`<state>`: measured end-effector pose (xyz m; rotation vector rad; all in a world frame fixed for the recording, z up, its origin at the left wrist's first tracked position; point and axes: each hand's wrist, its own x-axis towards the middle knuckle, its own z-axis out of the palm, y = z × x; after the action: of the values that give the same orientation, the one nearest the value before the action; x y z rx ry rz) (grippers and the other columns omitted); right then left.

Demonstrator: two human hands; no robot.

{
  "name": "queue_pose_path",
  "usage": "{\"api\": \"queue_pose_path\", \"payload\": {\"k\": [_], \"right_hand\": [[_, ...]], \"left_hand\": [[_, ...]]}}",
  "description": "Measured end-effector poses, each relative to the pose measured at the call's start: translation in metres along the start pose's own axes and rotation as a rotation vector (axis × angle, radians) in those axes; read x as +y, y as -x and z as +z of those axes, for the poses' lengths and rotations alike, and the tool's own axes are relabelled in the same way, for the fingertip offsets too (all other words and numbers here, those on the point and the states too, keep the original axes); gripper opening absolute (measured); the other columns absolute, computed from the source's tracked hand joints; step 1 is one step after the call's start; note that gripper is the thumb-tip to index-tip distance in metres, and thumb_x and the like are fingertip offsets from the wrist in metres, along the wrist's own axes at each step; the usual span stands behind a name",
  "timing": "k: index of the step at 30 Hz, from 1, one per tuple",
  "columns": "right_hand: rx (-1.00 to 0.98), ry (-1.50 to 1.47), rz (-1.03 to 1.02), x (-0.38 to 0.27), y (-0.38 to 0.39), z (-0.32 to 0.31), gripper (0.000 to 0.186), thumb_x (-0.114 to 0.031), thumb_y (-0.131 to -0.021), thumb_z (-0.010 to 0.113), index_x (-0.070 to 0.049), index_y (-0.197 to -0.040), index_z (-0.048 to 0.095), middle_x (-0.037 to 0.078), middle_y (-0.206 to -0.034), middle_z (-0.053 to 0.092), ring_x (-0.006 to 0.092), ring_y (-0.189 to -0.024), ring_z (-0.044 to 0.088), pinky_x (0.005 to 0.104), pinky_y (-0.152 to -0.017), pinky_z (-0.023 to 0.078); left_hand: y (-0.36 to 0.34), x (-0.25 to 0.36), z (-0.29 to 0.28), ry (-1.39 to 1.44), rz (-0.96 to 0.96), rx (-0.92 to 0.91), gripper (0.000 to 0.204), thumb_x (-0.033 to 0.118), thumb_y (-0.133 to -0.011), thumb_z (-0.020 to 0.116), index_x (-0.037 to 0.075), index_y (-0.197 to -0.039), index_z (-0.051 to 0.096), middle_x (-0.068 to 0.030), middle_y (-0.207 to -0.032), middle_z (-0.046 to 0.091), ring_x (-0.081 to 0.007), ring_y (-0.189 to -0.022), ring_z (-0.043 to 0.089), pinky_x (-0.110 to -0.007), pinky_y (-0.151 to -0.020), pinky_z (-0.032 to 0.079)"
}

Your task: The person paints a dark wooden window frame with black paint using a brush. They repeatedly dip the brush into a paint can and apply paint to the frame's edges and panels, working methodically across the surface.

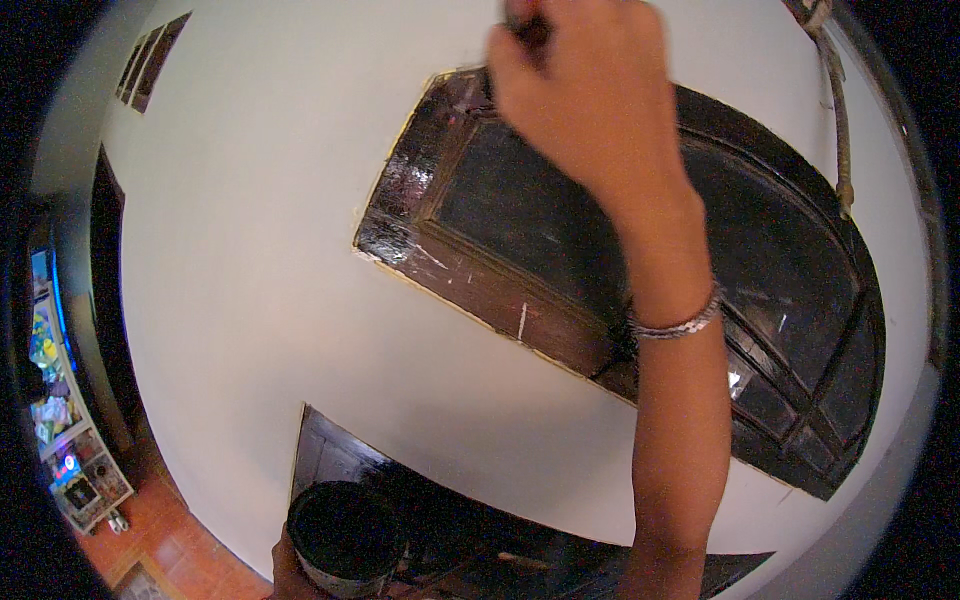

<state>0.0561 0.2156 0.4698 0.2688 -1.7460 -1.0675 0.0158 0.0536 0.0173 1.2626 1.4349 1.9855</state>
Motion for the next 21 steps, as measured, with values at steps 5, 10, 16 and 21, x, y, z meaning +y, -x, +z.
{"api": "queue_pose_path", "payload": {"k": [5,10,16,21], "right_hand": [[-0.006,0.057,0.066,-0.001,-0.001,-0.008,0.012,-0.014,-0.090,0.075,-0.003,-0.091,0.069,0.004,-0.065,0.063,0.0098,-0.054,0.058,0.0257,-0.055,0.046],[0.084,-0.192,0.142,0.006,0.012,0.012,0.014,-0.011,-0.092,0.077,0.001,-0.096,0.071,0.002,-0.076,0.070,0.0080,-0.068,0.065,0.0237,-0.065,0.052],[-0.028,-0.162,0.366,0.011,0.017,0.006,0.015,-0.013,-0.094,0.077,0.001,-0.098,0.072,0.003,-0.084,0.072,0.0097,-0.076,0.069,0.0238,-0.070,0.054],[0.146,-0.212,0.425,0.010,0.021,0.008,0.016,-0.014,-0.093,0.078,0.000,-0.095,0.072,0.003,-0.082,0.072,0.0089,-0.074,0.069,0.0241,-0.069,0.054]], "left_hand": [[0.002,0.004,-0.003,-0.037,-0.003,0.020,0.104,0.028,-0.055,0.104,-0.001,-0.138,0.049,-0.0172,-0.123,0.064,-0.0278,-0.112,0.065,-0.041,-0.094,0.054],[0.000,0.005,-0.003,-0.026,0.041,0.014,0.104,0.029,-0.056,0.104,-0.001,-0.138,0.049,-0.0182,-0.123,0.064,-0.0282,-0.112,0.066,-0.041,-0.094,0.055],[0.003,0.007,-0.005,-0.026,-0.006,-0.003,0.103,0.029,-0.057,0.104,-0.002,-0.138,0.049,-0.0186,-0.124,0.064,-0.0283,-0.114,0.066,-0.041,-0.095,0.055],[0.004,0.006,-0.005,0.001,-0.014,-0.009,0.107,0.028,-0.056,0.104,-0.002,-0.141,0.046,-0.0184,-0.126,0.063,-0.0286,-0.116,0.065,-0.041,-0.097,0.054]]}}
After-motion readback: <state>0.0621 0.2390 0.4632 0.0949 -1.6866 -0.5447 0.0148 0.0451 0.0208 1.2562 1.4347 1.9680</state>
